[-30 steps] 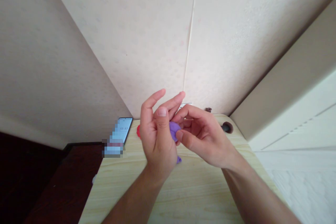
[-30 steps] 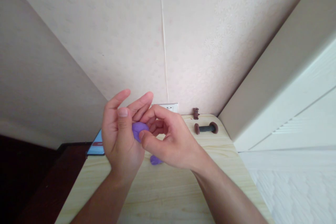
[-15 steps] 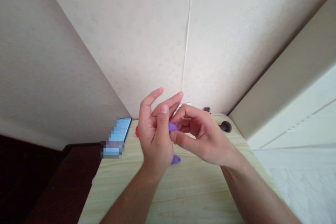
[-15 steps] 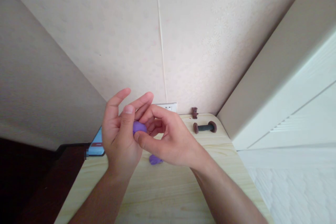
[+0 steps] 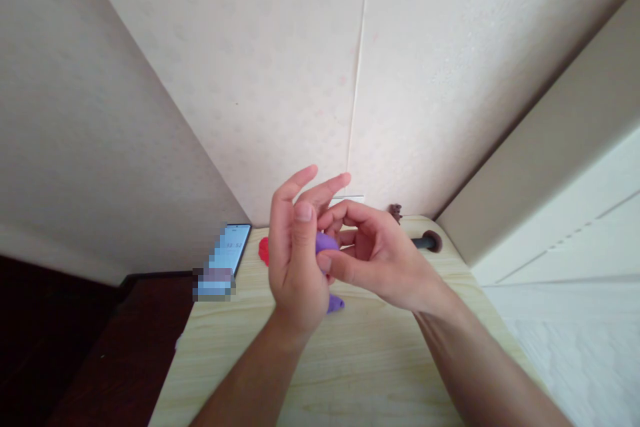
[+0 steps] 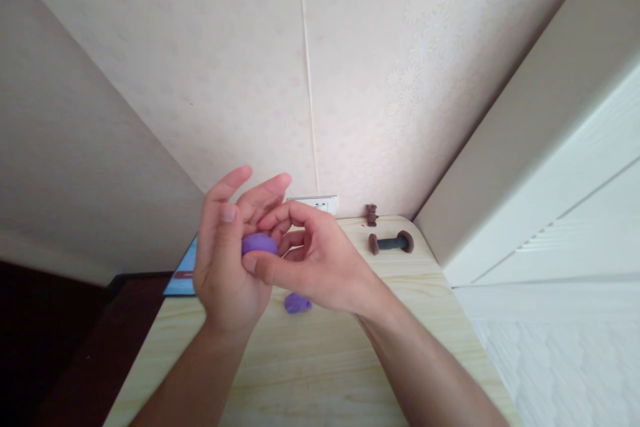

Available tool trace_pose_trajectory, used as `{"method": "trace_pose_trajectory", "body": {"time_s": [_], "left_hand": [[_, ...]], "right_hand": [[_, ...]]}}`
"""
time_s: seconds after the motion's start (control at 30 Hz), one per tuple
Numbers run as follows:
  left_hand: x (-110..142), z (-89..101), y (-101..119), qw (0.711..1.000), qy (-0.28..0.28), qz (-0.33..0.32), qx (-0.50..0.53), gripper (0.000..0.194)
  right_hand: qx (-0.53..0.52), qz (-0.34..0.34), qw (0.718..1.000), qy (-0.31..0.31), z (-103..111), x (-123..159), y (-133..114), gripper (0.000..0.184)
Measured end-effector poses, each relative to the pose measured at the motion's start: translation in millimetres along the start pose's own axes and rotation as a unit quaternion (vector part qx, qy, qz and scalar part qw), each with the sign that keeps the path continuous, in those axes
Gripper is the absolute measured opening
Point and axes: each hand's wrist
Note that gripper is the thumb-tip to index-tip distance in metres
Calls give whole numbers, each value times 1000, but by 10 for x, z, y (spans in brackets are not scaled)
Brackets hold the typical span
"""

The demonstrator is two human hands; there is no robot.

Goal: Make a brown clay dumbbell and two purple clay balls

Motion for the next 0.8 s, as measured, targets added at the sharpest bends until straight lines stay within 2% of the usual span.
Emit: {"method": "trace_pose_trajectory", "body": {"time_s": [0.13, 0.23, 0.3, 0.4, 0.47, 0.53, 0.63, 0.7, 0.8], "left_hand": [[-22, 52, -46, 999, -6, -28, -31, 28], [-59, 118, -96, 999, -14, -35, -38, 29], [-83, 154, -127, 1000, -9, 2, -20, 30], [-111, 174, -159, 994, 1, 101, 49, 37], [-129, 168, -166, 983, 13, 164, 84, 39], [-148, 159, -160, 975, 23, 200, 97, 39], [-172, 154, -138, 973, 33, 204, 103, 37], [-181, 158, -130, 975, 33, 197, 100, 36], [-180, 165, -150, 976, 17, 196, 95, 38]], "right_hand": [[30, -37, 999, 3, 33, 5, -4, 28], [26, -33, 999, 6, 51, -1, -13, 30], [59, -4, 998, 32, 55, -9, -15, 32], [183, 53, 977, 92, 49, -19, -6, 33], [253, 82, 959, 100, 42, -16, 0, 31], [283, 103, 950, 85, 40, -3, -3, 32], [281, 111, 952, 48, 48, 28, -33, 33], [284, 114, 952, 33, 61, 50, -65, 28], [339, 132, 929, 67, 81, 76, -112, 18]]}}
Point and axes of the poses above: each hand's wrist, its own x-axis away from the middle knuckle, its own z-axis out of the back of the hand, y = z × x, and after that the axes turned 8 degrees about x, right-handed
